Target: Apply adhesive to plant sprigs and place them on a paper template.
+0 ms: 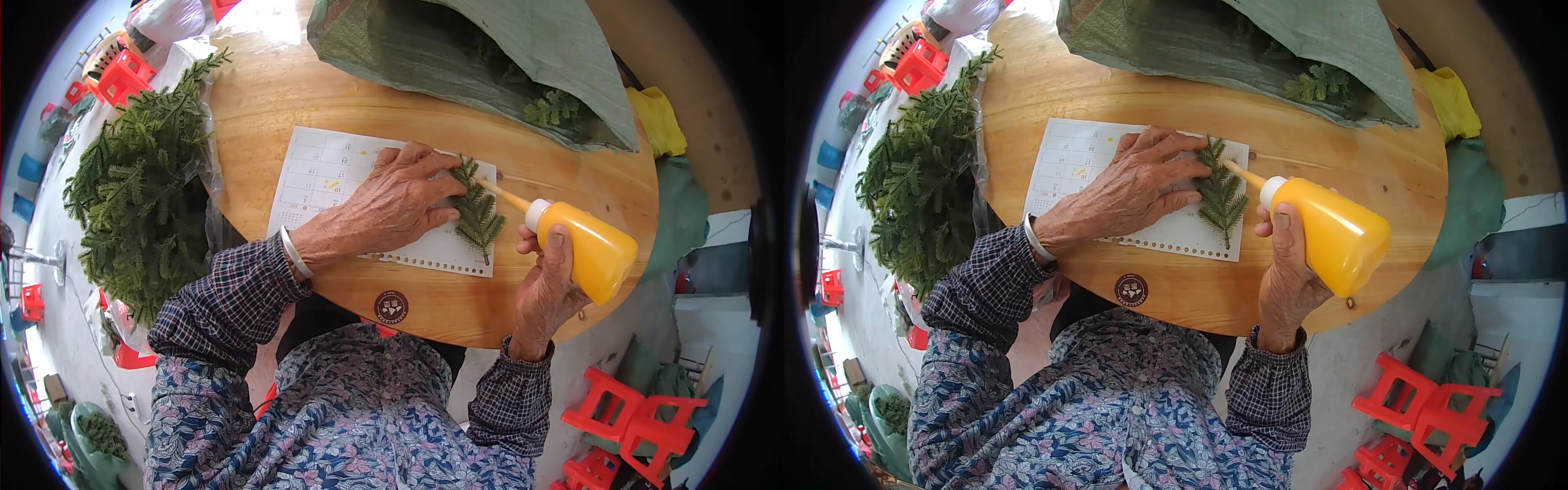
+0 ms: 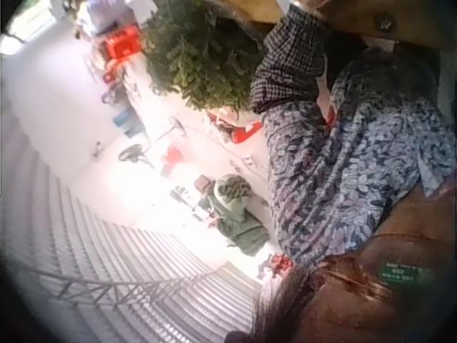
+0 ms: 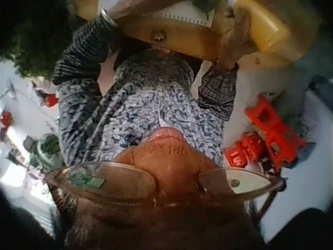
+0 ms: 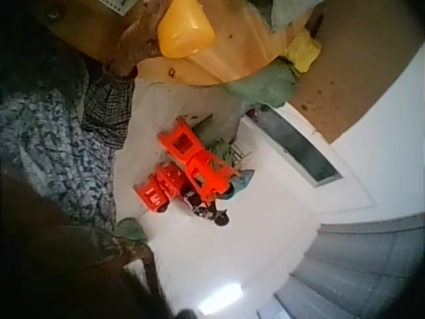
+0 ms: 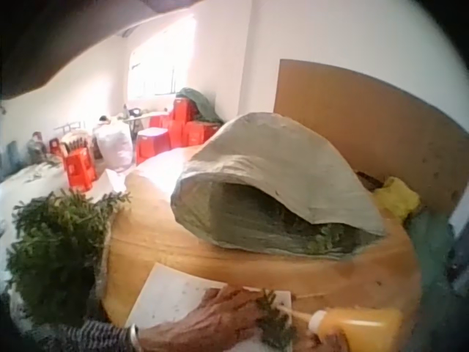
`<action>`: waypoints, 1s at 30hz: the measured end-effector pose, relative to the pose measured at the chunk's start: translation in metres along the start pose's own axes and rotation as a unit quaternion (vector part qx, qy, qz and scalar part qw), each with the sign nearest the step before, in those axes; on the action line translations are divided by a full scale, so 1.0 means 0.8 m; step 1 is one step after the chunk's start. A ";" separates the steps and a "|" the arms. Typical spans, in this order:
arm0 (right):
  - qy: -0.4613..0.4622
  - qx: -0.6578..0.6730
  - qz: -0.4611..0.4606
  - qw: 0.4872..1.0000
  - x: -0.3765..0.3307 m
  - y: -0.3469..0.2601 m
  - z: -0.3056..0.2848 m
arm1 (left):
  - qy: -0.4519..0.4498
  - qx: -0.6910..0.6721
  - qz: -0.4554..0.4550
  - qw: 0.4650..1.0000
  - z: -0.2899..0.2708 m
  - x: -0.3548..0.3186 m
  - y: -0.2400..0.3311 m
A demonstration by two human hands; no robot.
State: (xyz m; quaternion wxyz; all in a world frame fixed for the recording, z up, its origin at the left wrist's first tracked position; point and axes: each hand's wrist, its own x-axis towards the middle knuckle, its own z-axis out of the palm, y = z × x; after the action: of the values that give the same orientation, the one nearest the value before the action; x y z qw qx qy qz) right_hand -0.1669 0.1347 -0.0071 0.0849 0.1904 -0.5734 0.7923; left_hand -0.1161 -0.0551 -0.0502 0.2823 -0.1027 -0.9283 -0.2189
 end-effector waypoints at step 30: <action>0.028 -0.017 0.002 0.999 -0.016 -0.018 -0.015 | -0.037 0.005 -0.026 0.999 -0.003 0.003 0.001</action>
State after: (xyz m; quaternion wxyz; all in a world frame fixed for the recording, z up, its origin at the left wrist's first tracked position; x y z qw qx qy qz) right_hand -0.1527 0.1517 -0.0024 0.1023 0.1657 -0.5845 0.7877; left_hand -0.1166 -0.0555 -0.0474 0.2421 -0.0853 -0.9417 -0.2176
